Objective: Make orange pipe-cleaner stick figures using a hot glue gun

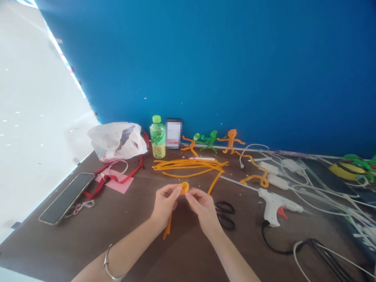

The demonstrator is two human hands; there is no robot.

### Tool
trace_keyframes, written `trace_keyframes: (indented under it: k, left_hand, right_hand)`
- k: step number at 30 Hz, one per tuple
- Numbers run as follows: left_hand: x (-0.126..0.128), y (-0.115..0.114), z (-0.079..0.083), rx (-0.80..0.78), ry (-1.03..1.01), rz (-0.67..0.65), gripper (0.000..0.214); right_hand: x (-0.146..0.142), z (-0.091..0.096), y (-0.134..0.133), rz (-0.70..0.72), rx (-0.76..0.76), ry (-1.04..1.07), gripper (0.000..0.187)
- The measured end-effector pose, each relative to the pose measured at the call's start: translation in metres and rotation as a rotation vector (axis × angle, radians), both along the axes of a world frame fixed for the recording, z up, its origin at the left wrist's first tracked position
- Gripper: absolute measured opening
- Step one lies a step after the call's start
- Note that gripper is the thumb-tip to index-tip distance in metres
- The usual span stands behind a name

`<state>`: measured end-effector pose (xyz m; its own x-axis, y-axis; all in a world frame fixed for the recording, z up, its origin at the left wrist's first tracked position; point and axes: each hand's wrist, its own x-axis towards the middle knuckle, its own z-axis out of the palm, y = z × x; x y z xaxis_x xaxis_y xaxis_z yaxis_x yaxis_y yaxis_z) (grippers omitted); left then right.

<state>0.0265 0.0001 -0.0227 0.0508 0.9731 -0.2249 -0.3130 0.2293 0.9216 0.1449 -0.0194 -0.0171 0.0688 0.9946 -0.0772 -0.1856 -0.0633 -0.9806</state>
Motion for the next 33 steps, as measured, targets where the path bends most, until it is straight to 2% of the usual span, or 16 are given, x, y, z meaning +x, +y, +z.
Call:
trace_keyframes:
  k: [6, 13, 23, 33]
  left_hand:
    - [0.0, 0.0, 0.002, -0.004, -0.023, -0.006, 0.037]
    - [-0.002, -0.001, 0.003, 0.038, -0.066, -0.05, 0.033]
    - [-0.003, -0.003, 0.002, 0.088, -0.127, -0.103, 0.036]
    - [-0.003, 0.0, 0.002, 0.078, -0.178, -0.174, 0.041]
  right_hand:
    - [0.0, -0.002, 0.0, 0.002, 0.002, 0.033, 0.023]
    - [0.001, -0.006, 0.003, -0.019, 0.044, -0.034, 0.029]
    - [0.004, -0.008, 0.005, -0.023, 0.05, -0.04, 0.028]
    - [0.01, -0.002, 0.004, -0.062, 0.091, -0.127, 0.028]
